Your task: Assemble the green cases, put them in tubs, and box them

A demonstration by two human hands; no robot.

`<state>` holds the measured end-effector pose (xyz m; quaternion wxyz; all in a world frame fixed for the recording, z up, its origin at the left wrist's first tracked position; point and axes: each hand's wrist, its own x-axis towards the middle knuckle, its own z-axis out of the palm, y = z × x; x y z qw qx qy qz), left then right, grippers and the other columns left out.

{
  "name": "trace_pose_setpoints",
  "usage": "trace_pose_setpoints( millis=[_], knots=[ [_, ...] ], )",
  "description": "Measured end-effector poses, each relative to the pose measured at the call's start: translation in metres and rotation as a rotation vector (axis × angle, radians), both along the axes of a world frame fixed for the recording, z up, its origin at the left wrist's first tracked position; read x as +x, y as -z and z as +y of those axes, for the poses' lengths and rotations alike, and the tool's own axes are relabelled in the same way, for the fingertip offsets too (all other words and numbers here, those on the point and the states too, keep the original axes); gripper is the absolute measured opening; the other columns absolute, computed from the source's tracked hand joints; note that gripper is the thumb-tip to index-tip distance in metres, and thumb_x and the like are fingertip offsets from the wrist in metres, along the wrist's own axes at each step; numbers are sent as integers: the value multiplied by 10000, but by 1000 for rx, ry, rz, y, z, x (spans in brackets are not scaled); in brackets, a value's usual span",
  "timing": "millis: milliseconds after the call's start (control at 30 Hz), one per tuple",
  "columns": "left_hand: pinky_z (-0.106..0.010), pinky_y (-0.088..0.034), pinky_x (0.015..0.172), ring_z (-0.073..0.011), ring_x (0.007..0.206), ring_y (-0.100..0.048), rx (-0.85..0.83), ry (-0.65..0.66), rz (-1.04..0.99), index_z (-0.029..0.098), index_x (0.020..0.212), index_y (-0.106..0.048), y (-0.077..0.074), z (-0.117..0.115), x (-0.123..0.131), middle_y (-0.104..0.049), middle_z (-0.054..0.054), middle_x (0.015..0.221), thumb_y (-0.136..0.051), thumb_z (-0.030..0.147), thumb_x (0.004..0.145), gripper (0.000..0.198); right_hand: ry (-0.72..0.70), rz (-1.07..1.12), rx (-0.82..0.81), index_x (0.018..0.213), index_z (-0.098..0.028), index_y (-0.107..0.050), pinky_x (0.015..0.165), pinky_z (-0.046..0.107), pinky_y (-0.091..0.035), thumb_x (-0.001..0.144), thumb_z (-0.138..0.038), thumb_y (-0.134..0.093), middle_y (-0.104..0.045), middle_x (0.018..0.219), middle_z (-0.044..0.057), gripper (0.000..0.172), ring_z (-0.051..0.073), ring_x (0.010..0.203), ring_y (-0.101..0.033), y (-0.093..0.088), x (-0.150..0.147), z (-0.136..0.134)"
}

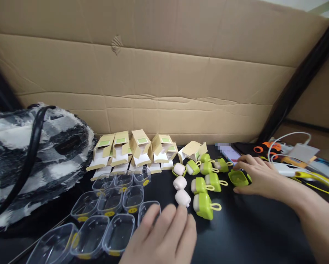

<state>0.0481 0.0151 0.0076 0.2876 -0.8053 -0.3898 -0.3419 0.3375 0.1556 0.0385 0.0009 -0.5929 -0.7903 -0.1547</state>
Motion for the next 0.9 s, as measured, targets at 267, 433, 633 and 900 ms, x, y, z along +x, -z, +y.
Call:
trace_pose_setpoints(
  millis=[267,433,633,900],
  knots=[
    [-398,-411,871,-258,825,-603,-322,-195,260,116,984,-720,-10,38,15,-727,-64,873,-829,418,719,416,110,22,-105,1168,-174,-615,870,449,-538,930,-338,-620,-637,1212,75,289,226,1045,-640,21,9,18],
    [-409,-509,820,-284,836,-643,-434,-215,304,70,1007,-708,-6,46,26,-734,-127,904,-758,85,738,274,-103,293,-62,997,-172,-626,722,366,-564,867,-353,-669,-686,932,31,227,181,801,-674,3,11,9],
    [-383,-565,727,-261,826,-642,-515,-124,271,140,953,-657,-15,39,13,-681,-84,913,-552,-12,752,273,-454,855,230,1215,-327,-399,830,357,-588,841,-471,-611,-628,1200,53,454,240,1016,-668,-30,-24,-39],
    [-192,-566,659,-125,790,-651,-1088,442,-1002,323,1173,-628,-33,16,-17,-621,-1,1020,-681,113,789,441,-688,1078,101,1103,-329,-510,808,258,-599,803,-334,-703,-644,1096,16,357,207,1006,-682,-9,-72,-71]
  ],
)
